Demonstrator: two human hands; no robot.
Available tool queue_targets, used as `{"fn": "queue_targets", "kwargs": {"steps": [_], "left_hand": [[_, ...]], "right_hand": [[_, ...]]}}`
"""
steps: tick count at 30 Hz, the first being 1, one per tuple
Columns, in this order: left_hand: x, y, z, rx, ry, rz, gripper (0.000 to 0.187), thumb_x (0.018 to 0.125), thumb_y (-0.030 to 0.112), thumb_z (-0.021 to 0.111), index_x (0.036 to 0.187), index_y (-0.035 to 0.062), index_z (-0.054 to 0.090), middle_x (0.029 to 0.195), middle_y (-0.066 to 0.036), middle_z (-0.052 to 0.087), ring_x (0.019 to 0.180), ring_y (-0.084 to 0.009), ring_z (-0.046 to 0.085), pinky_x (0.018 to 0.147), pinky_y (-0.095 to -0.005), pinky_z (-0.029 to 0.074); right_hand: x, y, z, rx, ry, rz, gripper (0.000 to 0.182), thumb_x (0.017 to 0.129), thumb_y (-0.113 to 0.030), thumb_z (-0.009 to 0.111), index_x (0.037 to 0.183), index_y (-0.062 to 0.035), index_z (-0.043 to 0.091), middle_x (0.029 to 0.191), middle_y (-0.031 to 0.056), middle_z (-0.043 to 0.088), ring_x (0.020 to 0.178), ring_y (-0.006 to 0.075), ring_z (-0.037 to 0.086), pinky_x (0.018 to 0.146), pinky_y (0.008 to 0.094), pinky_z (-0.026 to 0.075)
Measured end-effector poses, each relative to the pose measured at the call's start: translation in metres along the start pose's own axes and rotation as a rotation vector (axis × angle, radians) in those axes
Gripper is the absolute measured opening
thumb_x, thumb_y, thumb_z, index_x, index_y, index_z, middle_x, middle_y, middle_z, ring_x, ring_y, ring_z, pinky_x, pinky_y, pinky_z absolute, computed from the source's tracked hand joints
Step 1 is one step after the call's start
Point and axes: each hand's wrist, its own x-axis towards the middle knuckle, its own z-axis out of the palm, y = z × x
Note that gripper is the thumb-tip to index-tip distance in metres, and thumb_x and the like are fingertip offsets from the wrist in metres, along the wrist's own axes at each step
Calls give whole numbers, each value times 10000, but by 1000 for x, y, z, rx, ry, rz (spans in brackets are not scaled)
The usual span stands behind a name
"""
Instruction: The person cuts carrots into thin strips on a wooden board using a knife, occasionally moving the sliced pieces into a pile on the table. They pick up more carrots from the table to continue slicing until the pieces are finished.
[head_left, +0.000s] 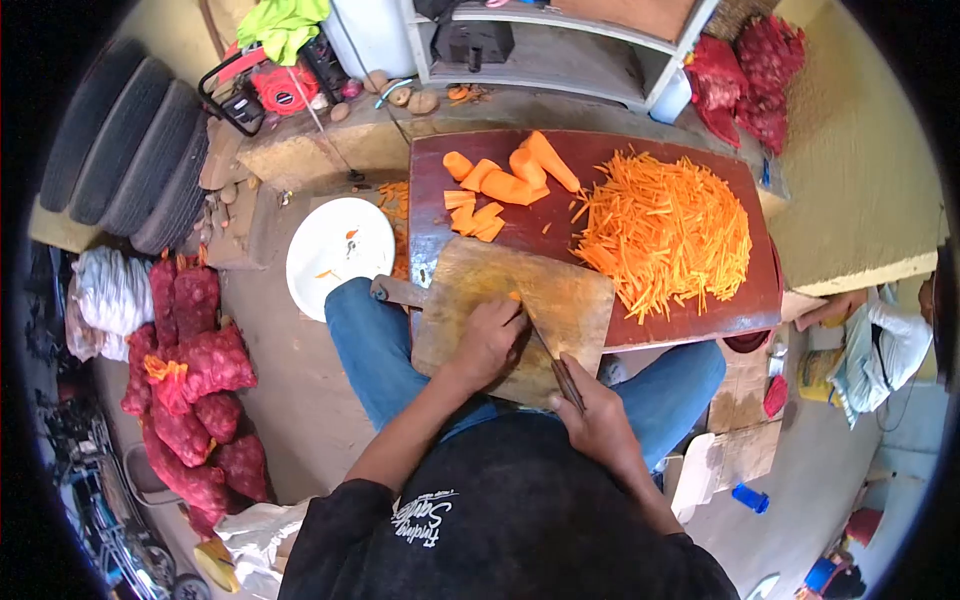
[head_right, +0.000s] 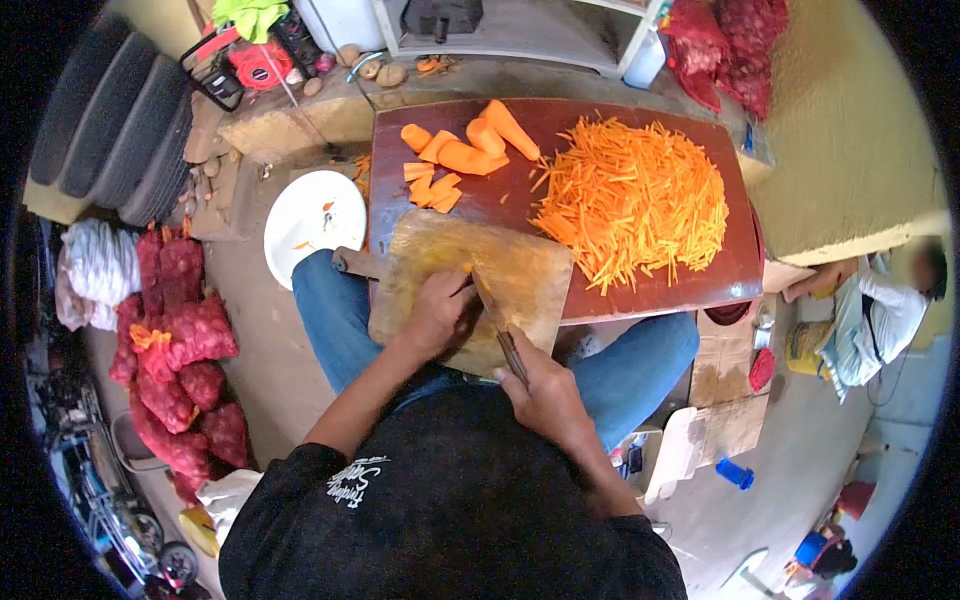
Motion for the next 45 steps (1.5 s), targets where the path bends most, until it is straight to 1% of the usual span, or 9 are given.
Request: {"fn": "queue_targets", "kwargs": {"steps": [4, 7, 10, 13, 16, 22, 31, 37, 45], "left_hand": [[2, 1, -1, 2, 17, 12, 297, 808, 2, 772, 1101, -25, 732, 1066, -156, 658, 948, -369, 666, 799, -478, 512], [-1, -4, 2, 14, 12, 10, 305, 810, -6, 771, 1112, -25, 738, 1062, -158, 665, 935, -373, 666, 795, -477, 512], [-3, -6, 6, -11, 35, 10, 309, 814, -11, 769, 1122, -20, 750, 1056, -161, 672, 924, -376, 665, 792, -480, 514], [-5, -8, 7, -45, 59, 4, 303, 820, -17, 768, 1123, -12, 765, 1039, -165, 674, 913, -379, 665, 795, -490, 521], [-1, -6, 8, -53, 90, -18, 277, 827, -19, 767, 1104, -5, 771, 1020, -168, 672, 908, -383, 663, 801, -496, 529], [-7, -3, 6, -26, 59, -77, 245, 830, -19, 765, 1074, -1, 769, 994, -169, 652, 906, -384, 657, 805, -488, 532], [-3, -5, 5, -55, 70, -53, 256, 813, -29, 764, 1068, -16, 757, 996, -167, 646, 917, -383, 655, 811, -485, 533], [-5, -4, 3, -45, 68, -69, 270, 800, -35, 770, 1070, -18, 762, 998, -169, 653, 921, -386, 659, 819, -488, 538], [-5, -4, 10, -27, 113, -72, 235, 804, -36, 759, 1038, -23, 752, 992, -174, 641, 916, -390, 655, 811, -486, 528]], "right_hand": [[-1, -14, -15, -11, -41, 86, 541, 1028, -63, 760, 1527, 53, 589, 1370, 304, 737, 1283, 478, 720, 1055, 467, 598], [3, -4, -14, -13, -32, 1, 547, 1038, -73, 745, 1538, 52, 562, 1293, 326, 745, 1219, 506, 725, 1004, 503, 604], [24, 2, -6, -89, -126, 82, 536, 1064, -108, 707, 1552, 34, 538, 1196, 347, 743, 1145, 536, 719, 941, 546, 593], [62, 2, 1, -36, -122, 29, 507, 1089, -143, 667, 1553, 10, 531, 1136, 356, 734, 1091, 557, 711, 892, 573, 578], [75, -1, 2, -76, -128, 0, 481, 1106, -161, 646, 1548, -6, 539, 1155, 357, 736, 1095, 555, 718, 889, 565, 590], [22, -22, -20, -57, -189, 166, 466, 1116, -187, 644, 1537, -12, 546, 1217, 349, 736, 1148, 552, 708, 944, 561, 591], [72, -4, 12, -78, -116, 16, 502, 1088, -133, 681, 1551, -17, 523, 1222, 359, 727, 1104, 561, 715, 887, 566, 602], [28, -20, -13, -45, -191, 152, 471, 1094, -143, 664, 1527, -9, 540, 1167, 358, 729, 1090, 562, 713, 872, 579, 588], [63, -12, 3, -30, -136, 74, 501, 1087, -141, 671, 1555, -21, 538, 1171, 354, 734, 1061, 569, 717, 870, 584, 590]]}}
